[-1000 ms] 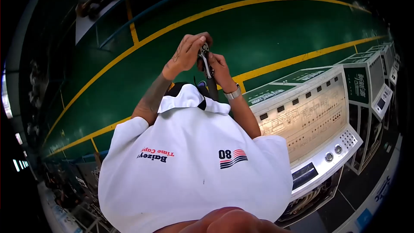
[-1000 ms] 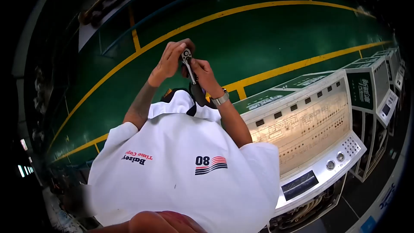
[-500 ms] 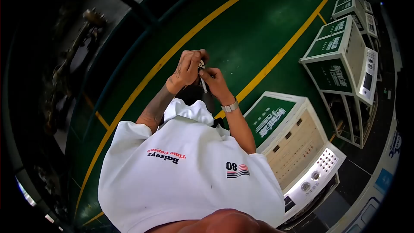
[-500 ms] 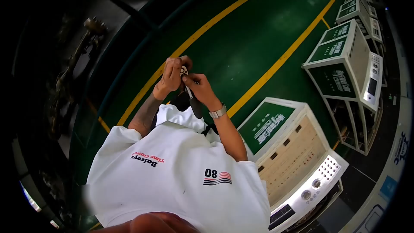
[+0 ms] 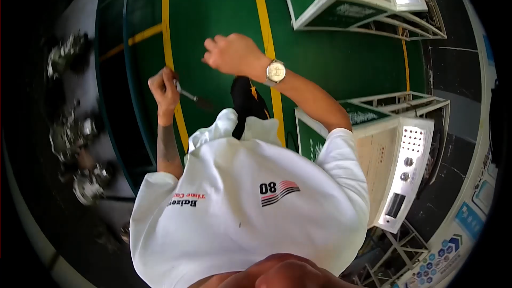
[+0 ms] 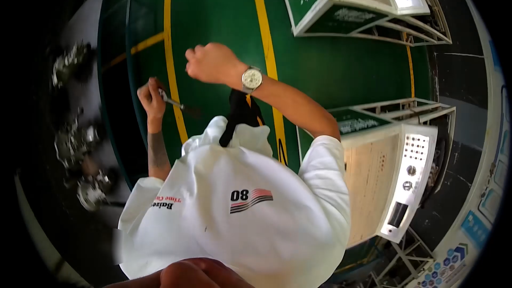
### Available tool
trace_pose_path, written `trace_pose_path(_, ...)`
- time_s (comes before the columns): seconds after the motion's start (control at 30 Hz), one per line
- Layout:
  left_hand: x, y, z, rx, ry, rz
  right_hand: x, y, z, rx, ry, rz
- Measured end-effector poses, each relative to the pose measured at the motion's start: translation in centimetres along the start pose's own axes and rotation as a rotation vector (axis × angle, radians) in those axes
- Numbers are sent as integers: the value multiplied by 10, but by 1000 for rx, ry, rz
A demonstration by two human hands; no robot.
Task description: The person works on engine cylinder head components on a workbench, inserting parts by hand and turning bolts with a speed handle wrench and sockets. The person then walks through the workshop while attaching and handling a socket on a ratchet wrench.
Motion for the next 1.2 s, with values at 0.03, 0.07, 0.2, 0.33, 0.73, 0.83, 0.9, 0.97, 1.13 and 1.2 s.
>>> trace_pose_path(0.03,-13,-49,14,34,-25,29,54,-35,3,30,35,18)
trace_pose_path(0.07,-21,-88,20,53,-55,22,89,-65,4,-11,70,-72)
trace_pose_path(0.2,-38,-253,31,53,-152,46,192,-174,22,-74,-27,-276)
trace_pose_path(0.33,-122,-394,53,180,-76,-17,317,-281,76,-64,30,-391)
trace_pose_path(0.73,-357,-929,213,206,170,-327,801,-591,226,-164,-317,-188)
trace_pose_path(0.83,-396,-1084,263,136,348,-338,934,-645,268,-158,-796,229)
trace_pose_path(0.9,-435,-1180,305,14,399,-325,1026,-664,336,-125,-1039,523)
trace_pose_path(0.97,-489,-1278,356,-138,328,-219,1112,-697,395,-33,-1122,573)
trace_pose_path(1.13,-600,-1512,436,-264,369,-403,1323,-821,499,83,-1373,684)
trace_pose_path(1.2,-630,-1602,427,-209,373,-494,1387,-895,514,-118,-1418,701)
Point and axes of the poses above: each hand's wrist, its own y-axis away from the middle knuckle, its own z-axis out of the palm, x = y × z, the point moved 3 cm from there along -y, towards the middle knuckle, and after that the axes turned 2 degrees about z, right-handed, at the moved point
